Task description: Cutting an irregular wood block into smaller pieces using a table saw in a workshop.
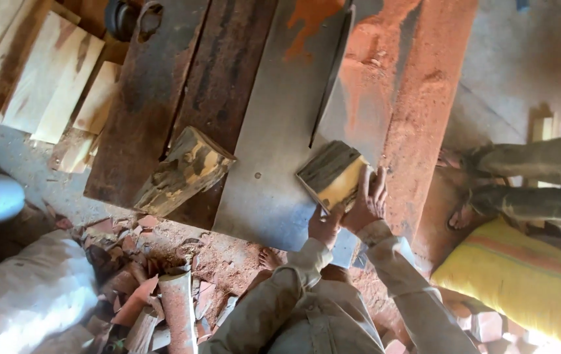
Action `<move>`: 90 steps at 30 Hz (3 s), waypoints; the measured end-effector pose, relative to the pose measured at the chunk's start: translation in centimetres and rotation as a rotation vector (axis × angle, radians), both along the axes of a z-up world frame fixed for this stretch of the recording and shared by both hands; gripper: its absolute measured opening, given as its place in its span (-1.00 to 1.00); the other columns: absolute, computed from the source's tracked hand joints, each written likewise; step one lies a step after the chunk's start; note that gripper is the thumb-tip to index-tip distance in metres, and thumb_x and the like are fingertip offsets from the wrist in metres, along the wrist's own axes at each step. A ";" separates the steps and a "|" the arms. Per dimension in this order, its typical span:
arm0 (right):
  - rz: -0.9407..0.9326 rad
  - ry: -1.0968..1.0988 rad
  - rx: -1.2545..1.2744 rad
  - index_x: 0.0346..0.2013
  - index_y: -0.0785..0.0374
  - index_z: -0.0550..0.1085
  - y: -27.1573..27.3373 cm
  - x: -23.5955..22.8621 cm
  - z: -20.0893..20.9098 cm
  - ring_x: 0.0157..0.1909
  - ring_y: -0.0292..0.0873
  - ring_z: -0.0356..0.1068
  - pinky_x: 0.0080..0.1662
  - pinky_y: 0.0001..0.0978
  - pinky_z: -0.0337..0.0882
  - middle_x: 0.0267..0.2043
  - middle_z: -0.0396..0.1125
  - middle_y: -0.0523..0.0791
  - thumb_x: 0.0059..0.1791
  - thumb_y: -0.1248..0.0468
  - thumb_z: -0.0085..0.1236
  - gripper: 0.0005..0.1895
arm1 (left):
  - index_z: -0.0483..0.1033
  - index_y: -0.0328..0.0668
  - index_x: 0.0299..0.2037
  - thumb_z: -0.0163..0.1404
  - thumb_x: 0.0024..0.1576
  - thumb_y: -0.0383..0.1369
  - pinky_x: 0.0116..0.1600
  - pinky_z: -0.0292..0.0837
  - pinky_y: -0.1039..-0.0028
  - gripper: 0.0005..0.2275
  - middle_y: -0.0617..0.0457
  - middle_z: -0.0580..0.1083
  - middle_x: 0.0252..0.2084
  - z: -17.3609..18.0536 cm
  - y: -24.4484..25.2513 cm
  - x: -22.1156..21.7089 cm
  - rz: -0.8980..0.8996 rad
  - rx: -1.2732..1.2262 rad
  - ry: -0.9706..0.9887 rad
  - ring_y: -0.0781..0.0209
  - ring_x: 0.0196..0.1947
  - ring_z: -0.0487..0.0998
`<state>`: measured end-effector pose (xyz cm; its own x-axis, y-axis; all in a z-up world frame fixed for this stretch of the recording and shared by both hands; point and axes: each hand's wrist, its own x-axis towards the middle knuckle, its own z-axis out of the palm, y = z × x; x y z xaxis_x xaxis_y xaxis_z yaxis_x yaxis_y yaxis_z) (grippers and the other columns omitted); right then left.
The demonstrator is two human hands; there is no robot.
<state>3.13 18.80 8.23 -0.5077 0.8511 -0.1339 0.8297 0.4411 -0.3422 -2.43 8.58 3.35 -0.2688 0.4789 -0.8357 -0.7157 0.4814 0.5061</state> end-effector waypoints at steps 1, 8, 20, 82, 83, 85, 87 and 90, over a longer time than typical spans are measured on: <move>-0.009 -0.004 -0.005 0.57 0.01 -0.21 -0.2 -0.2 0.4 0.47 0.43 -0.20 0.19 0.29 0.26 0.53 -0.37 0.21 -0.52 0.08 0.31 0.44 | -0.06 0.04 0.52 0.38 -0.03 0.09 0.22 0.49 0.13 0.01 -0.34 0.18 0.38 0.1 0.3 0.7 0.169 0.013 -0.078 -0.20 0.28 0.40; -0.036 0.167 0.066 0.58 -0.09 -0.25 0.5 -1.2 -1.3 0.35 0.40 -0.09 0.09 0.27 0.35 0.41 -0.25 0.23 -0.38 0.06 0.26 0.34 | -0.23 -0.08 0.56 0.35 0.04 -0.08 0.41 0.27 -0.03 0.03 -0.40 -0.04 0.50 11.6 3.4 -1.8 0.558 0.074 -0.239 -0.34 0.39 0.23; -0.035 0.131 0.090 0.57 -0.03 -0.22 2.9 -2.1 -1.3 0.38 0.41 -0.13 0.19 0.36 0.28 0.37 -0.24 0.19 -0.32 0.03 0.27 0.28 | -0.13 -0.15 0.53 0.40 0.04 -0.04 0.38 0.25 -0.16 0.01 -0.42 0.21 0.38 0.0 6.8 0.9 0.633 0.070 -0.182 -0.36 0.32 0.33; -0.085 0.125 0.152 0.56 -0.10 -0.18 7.9 -5.9 -0.4 0.39 0.35 -0.07 -0.06 0.42 0.44 0.37 -0.17 0.16 -0.27 -0.01 0.33 0.24 | -0.07 -0.34 0.49 0.29 0.09 0.14 0.40 0.14 -0.36 0.00 -0.46 0.10 0.41 -7.1 13.4 -0.6 0.457 -0.009 0.030 -0.47 0.41 0.12; -0.095 0.111 0.147 0.56 -0.12 -0.19 8.0 -6.0 -0.3 0.40 0.34 -0.07 -0.07 0.42 0.45 0.38 -0.18 0.15 -0.27 0.00 0.33 0.25 | -0.06 -0.34 0.49 0.28 0.10 0.14 0.39 0.15 -0.36 -0.01 -0.45 0.11 0.41 -7.1 13.5 -0.7 0.453 -0.014 0.032 -0.46 0.41 0.12; -0.092 0.112 0.149 0.56 -0.11 -0.20 8.1 -6.2 -0.2 0.39 0.33 -0.06 -0.09 0.41 0.46 0.38 -0.18 0.15 -0.27 -0.01 0.32 0.25 | -0.06 -0.33 0.49 0.29 0.09 0.14 0.39 0.16 -0.36 -0.01 -0.45 0.11 0.41 -7.3 13.5 -0.7 0.451 -0.013 0.034 -0.46 0.41 0.13; -0.092 0.111 0.152 0.56 -0.10 -0.20 8.2 -6.2 -0.1 0.39 0.32 -0.05 -0.12 0.41 0.47 0.37 -0.17 0.15 -0.28 -0.03 0.32 0.25 | -0.06 -0.31 0.49 0.29 0.08 0.15 0.38 0.16 -0.37 0.00 -0.45 0.11 0.41 -7.1 13.6 -0.8 0.444 -0.011 0.035 -0.46 0.40 0.13; -0.096 0.104 0.153 0.56 -0.10 -0.20 8.5 -6.1 -0.4 0.38 0.32 -0.04 -0.12 0.40 0.48 0.37 -0.17 0.15 -0.28 -0.05 0.30 0.25 | -0.04 -0.33 0.49 0.32 0.06 0.12 0.38 0.13 -0.40 0.00 -0.45 0.08 0.42 -7.3 13.9 -0.8 0.466 -0.001 0.038 -0.48 0.41 0.12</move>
